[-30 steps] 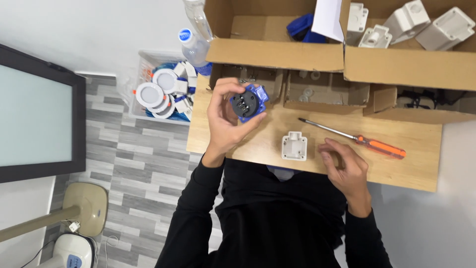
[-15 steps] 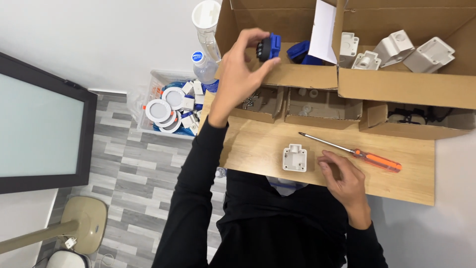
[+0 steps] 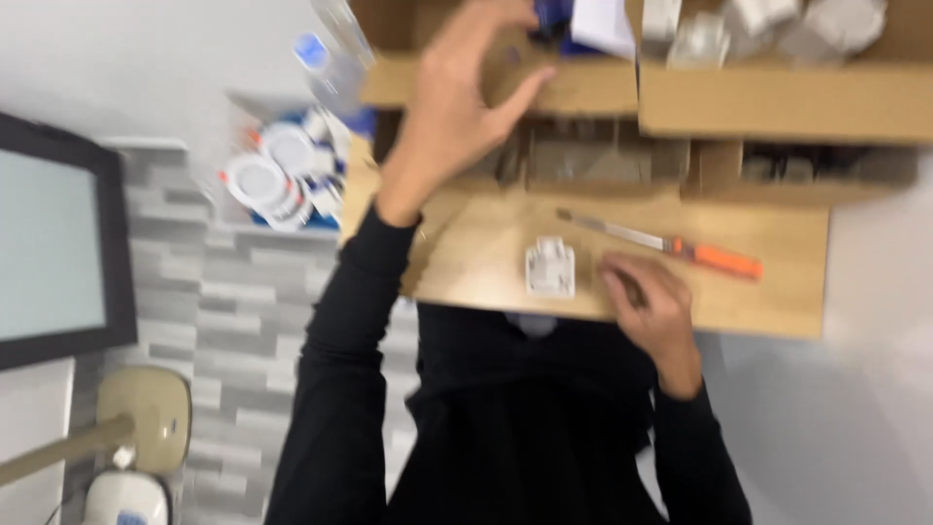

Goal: Assembling a blue industrial electrical socket into a white plastic wall box using a screwdriver.

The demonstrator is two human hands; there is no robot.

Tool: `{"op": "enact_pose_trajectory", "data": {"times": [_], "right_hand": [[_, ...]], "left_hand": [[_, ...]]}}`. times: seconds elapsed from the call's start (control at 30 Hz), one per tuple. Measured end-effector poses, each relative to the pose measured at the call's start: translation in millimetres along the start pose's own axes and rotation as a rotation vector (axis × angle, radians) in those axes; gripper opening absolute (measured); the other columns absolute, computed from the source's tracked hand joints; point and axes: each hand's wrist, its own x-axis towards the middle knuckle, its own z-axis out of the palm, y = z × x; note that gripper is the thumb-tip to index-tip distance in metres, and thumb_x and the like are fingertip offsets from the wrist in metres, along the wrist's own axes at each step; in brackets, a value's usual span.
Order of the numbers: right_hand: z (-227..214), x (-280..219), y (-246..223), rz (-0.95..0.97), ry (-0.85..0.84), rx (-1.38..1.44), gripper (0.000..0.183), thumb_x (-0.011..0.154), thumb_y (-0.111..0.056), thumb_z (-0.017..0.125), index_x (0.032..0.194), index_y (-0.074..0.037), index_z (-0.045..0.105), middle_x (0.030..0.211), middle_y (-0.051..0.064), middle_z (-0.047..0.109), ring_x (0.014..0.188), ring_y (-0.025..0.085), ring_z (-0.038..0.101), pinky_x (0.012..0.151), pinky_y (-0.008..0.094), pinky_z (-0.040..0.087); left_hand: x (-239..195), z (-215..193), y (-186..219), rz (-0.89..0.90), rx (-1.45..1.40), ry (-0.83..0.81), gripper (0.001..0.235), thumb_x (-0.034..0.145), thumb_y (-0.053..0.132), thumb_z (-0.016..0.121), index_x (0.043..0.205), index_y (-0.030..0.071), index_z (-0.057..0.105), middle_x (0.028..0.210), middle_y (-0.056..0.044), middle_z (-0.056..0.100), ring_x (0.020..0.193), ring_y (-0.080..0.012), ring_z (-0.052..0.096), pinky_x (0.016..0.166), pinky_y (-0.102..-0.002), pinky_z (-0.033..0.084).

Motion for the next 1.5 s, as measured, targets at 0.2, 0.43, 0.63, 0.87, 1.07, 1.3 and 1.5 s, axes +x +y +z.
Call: {"op": "enact_pose_trajectory", "data": {"times": [0.2,0.43,0.63,0.87,1.07,1.3,1.5], "right_hand": [[3.3,4.1,4.5,-0.012,-0.032,0.055,0.014,0.111,-0.002,0.068,0.114,0.009,0.076,0.106,0.018,0.08,0.093,0.03,0.076,0.09,0.039,0.061],[12.3,-1.2,15.4,-0.004,-0.016,0.091,0.012,0.109,0.002,0.071,0.116,0.011,0.073,0.107,0.021,0.079,0.096,0.035,0.077,0.092,0.042,0.063],[17.9,-0.8,17.8,0.022,0.05,0.068,0.019,0.109,-0.016,0.077,0.117,0.0,0.082,0.098,0.011,0.081,0.087,0.032,0.079,0.079,0.042,0.064],[10.0,7.3,8.7,0.144,0.012,0.18,0.037,0.113,-0.029,0.064,0.127,0.003,0.076,0.105,0.018,0.079,0.091,0.034,0.079,0.076,0.043,0.063],[32.3,10.3,14.0,0.283,-0.15,0.611,0.093,0.103,-0.067,0.057,0.157,0.008,0.05,0.135,0.03,0.069,0.107,0.033,0.073,0.079,0.045,0.063],[46.1,-5.8,21.2,0.267,0.01,0.612,0.094,0.091,-0.014,0.087,0.164,0.007,0.032,0.128,0.027,0.071,0.107,0.034,0.075,0.081,0.039,0.064],[39.5,2.9,2.8,0.18,0.083,0.406,0.081,0.08,-0.016,0.098,0.145,0.011,0.058,0.135,0.026,0.075,0.114,0.034,0.078,0.08,0.033,0.065]], "left_hand": [[-62.2,2.3,59.5,0.035,-0.017,-0.058,0.041,0.107,0.032,0.081,0.131,0.0,0.07,0.142,-0.016,0.068,0.132,-0.0309,0.069,0.114,-0.047,0.057],[-145.9,55.2,74.5,-0.105,0.128,-0.247,0.081,0.093,0.072,0.078,0.137,0.006,0.063,0.14,-0.017,0.063,0.117,-0.0279,0.062,0.096,-0.042,0.05],[-169.4,95.7,70.2,-0.273,0.048,-0.109,0.103,0.074,0.067,0.094,0.152,0.007,0.063,0.138,-0.014,0.067,0.095,-0.0294,0.062,0.085,-0.044,0.05],[-165.2,93.9,68.8,-0.418,-0.436,0.045,0.075,0.075,0.041,0.102,0.132,0.006,0.066,0.125,-0.011,0.072,0.107,-0.0288,0.074,0.091,-0.038,0.061],[-170.0,97.7,59.8,-0.392,-0.704,0.093,0.076,0.075,0.024,0.104,0.128,0.003,0.054,0.14,-0.021,0.063,0.129,-0.0363,0.068,0.109,-0.047,0.058],[-170.5,87.6,55.3,-0.366,-0.64,-0.048,0.066,0.092,0.025,0.092,0.142,0.01,0.051,0.157,-0.019,0.048,0.15,-0.0411,0.054,0.124,-0.058,0.048],[-170.0,87.0,62.5,-0.463,-0.705,-0.15,0.088,0.1,0.033,0.08,0.168,0.0,0.034,0.163,-0.029,0.051,0.152,-0.0464,0.052,0.123,-0.064,0.045]]}}
